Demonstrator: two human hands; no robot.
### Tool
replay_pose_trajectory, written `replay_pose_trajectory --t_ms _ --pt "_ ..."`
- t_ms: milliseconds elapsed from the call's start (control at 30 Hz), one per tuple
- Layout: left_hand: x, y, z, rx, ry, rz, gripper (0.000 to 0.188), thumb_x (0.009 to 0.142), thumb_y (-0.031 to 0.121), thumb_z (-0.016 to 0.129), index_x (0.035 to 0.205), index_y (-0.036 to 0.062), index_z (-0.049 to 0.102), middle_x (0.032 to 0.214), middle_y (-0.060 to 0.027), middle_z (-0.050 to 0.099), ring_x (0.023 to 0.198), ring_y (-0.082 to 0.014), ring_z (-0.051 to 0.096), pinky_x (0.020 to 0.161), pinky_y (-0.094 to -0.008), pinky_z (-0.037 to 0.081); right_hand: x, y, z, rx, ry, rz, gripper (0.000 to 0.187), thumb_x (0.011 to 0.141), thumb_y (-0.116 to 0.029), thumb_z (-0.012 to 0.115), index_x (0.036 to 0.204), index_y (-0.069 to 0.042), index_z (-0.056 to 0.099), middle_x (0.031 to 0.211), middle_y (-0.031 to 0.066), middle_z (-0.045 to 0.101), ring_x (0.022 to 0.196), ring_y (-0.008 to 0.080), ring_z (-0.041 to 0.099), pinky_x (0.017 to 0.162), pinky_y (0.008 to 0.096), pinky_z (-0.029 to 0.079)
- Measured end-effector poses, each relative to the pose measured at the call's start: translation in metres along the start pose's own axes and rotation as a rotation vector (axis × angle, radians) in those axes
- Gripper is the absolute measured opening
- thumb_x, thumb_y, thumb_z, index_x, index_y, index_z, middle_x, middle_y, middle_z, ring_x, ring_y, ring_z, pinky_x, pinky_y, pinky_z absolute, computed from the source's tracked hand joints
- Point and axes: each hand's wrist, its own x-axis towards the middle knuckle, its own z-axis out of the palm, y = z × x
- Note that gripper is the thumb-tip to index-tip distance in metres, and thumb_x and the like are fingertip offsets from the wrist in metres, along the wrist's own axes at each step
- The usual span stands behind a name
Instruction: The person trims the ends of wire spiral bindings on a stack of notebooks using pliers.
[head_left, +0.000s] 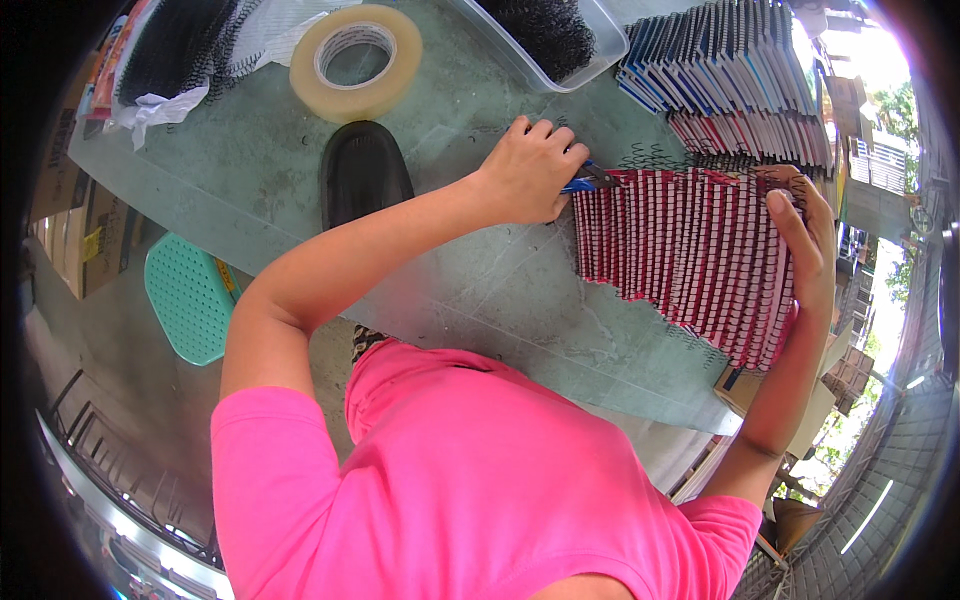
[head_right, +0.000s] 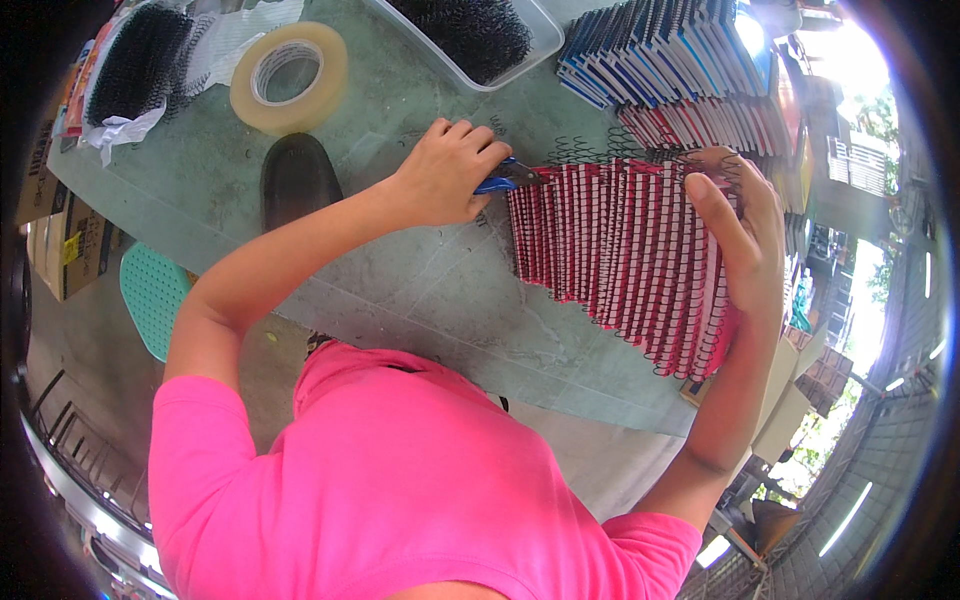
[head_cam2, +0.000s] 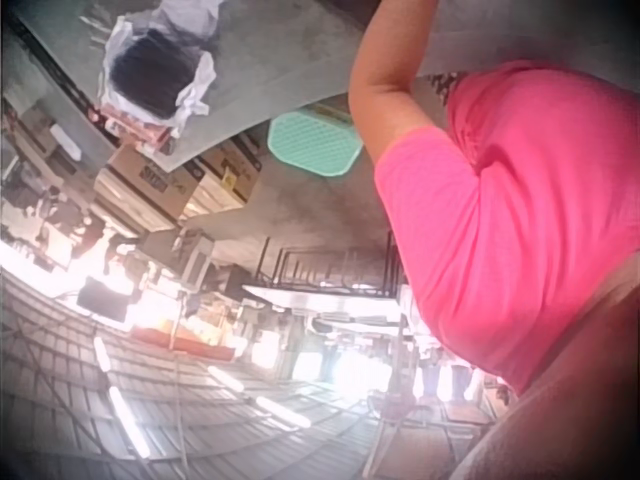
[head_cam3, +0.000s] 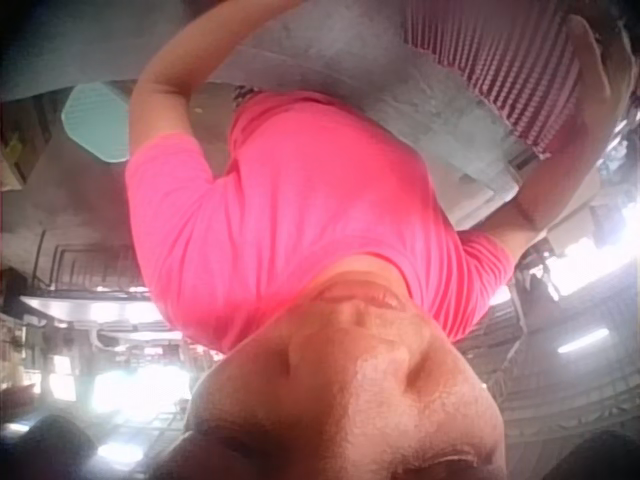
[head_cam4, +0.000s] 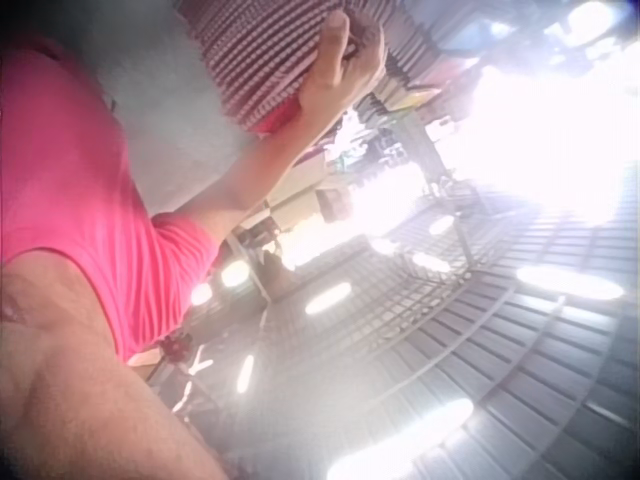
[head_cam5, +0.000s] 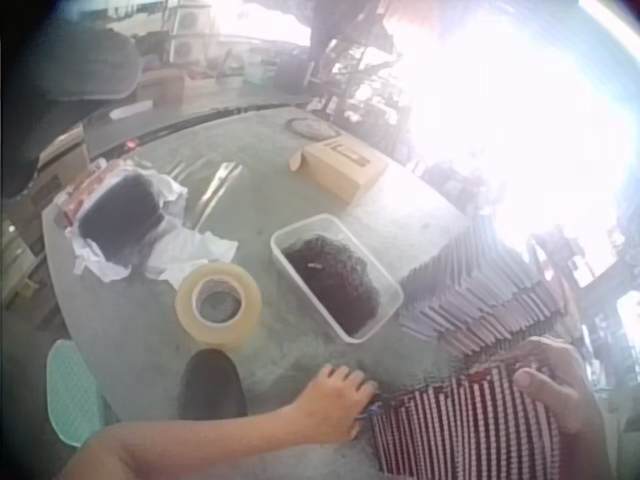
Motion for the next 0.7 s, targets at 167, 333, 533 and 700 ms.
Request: replay_pose_trajectory --t_ms 167,333,533,700 --pt "-0.004 0.001 0.001 -0.021 0.034 -0.003 0.044 0.06 0.019 0.07 0.1 0.0073 0.057 0.091 -0.0085 0.056 0.087 -0.0254 0.054 0.074 -0.0364 0.039 0.001 0.002 0.0 -0.006 -0.013 -0.016 0.039 0.082 -0.033 0.058 0.097 0.003 0.059 0.08 0.0065 0.059 0.076 0.0129 0.052 0.072 0.0258 0.039" --pt "0.006 0.004 0.006 -0.058 -0.078 0.018 0.036 0.062 0.015 0.068 0.095 0.0071 0.057 0.086 -0.0091 0.057 0.081 -0.0269 0.057 0.07 -0.0362 0.043 -0.003 -0.003 -0.002 0.003 -0.006 0.023 0.039 0.082 -0.033 0.058 0.097 0.003 0.059 0.08 0.0065 0.059 0.076 0.0125 0.052 0.072 0.0256 0.039" --pt "-0.001 0.004 0.007 -0.163 -0.14 -0.107 0.034 0.063 0.013 0.066 0.095 0.0068 0.058 0.086 -0.0084 0.057 0.08 -0.0266 0.057 0.07 -0.0355 0.043 0.001 -0.001 0.002 -0.02 0.001 -0.036 0.039 0.082 -0.033 0.058 0.094 0.004 0.059 0.077 0.0065 0.058 0.073 0.013 0.051 0.069 0.0263 0.039" --pt "0.0 0.0 -0.006 -0.012 0.044 0.001 0.039 0.062 0.015 0.067 0.1 0.0073 0.058 0.088 -0.007 0.057 0.085 -0.0245 0.054 0.074 -0.0347 0.04 0.0 -0.002 -0.001 -0.048 0.012 -0.045 0.039 0.082 -0.033 0.058 0.092 0.004 0.059 0.076 0.007 0.057 0.073 0.0135 0.051 0.069 0.0266 0.038"
